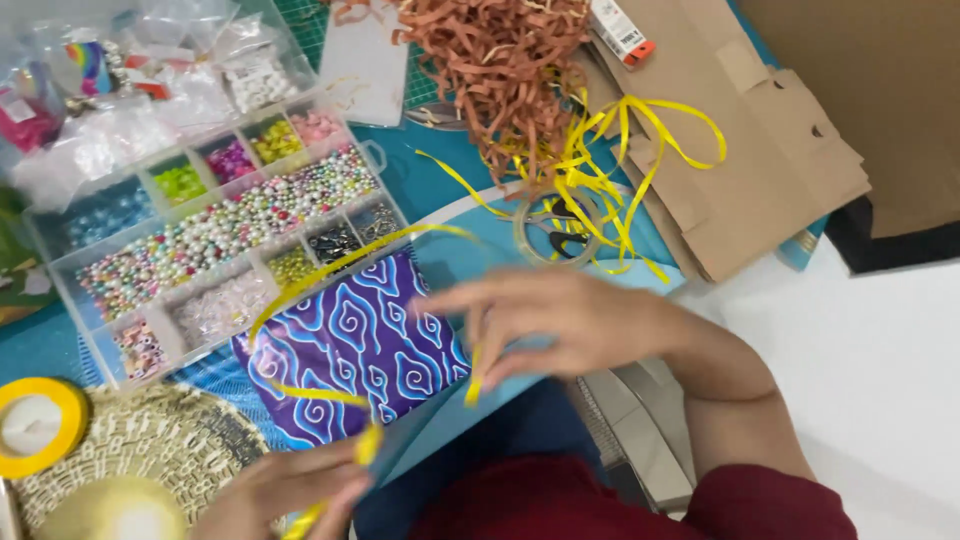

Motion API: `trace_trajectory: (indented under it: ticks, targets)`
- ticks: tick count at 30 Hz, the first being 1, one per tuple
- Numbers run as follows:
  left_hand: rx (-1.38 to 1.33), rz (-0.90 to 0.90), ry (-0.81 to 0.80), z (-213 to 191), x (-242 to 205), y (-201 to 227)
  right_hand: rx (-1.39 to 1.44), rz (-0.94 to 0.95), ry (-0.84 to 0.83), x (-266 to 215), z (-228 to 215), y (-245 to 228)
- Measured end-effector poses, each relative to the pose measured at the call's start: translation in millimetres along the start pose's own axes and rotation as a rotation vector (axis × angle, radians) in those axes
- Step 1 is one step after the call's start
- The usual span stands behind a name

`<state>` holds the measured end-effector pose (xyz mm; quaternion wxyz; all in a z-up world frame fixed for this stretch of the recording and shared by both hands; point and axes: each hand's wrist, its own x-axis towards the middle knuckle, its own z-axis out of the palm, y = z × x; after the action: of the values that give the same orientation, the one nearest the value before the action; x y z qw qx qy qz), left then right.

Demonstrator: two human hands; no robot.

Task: Wrapping a small blue patterned gift box with a yellow ribbon and tying a decorative bow.

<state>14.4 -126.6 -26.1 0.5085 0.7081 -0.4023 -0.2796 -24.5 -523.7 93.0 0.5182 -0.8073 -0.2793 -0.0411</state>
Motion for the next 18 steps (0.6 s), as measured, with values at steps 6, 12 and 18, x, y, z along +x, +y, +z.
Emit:
trace_trajectory:
  ticks: [6, 12, 18]
  targets:
    - [0.283, 0.373, 0.549, 49, 84, 106, 0.063, -0.011, -0.443, 19, 12, 6]
    - [0.226, 0.297, 0.658, 66, 92, 92, 0.115, -0.204, -0.513, 24, 12, 3]
    - [0.382, 0.156, 0.888, 80, 67, 56, -0.240, 0.191, -0.123, 19, -55, 30]
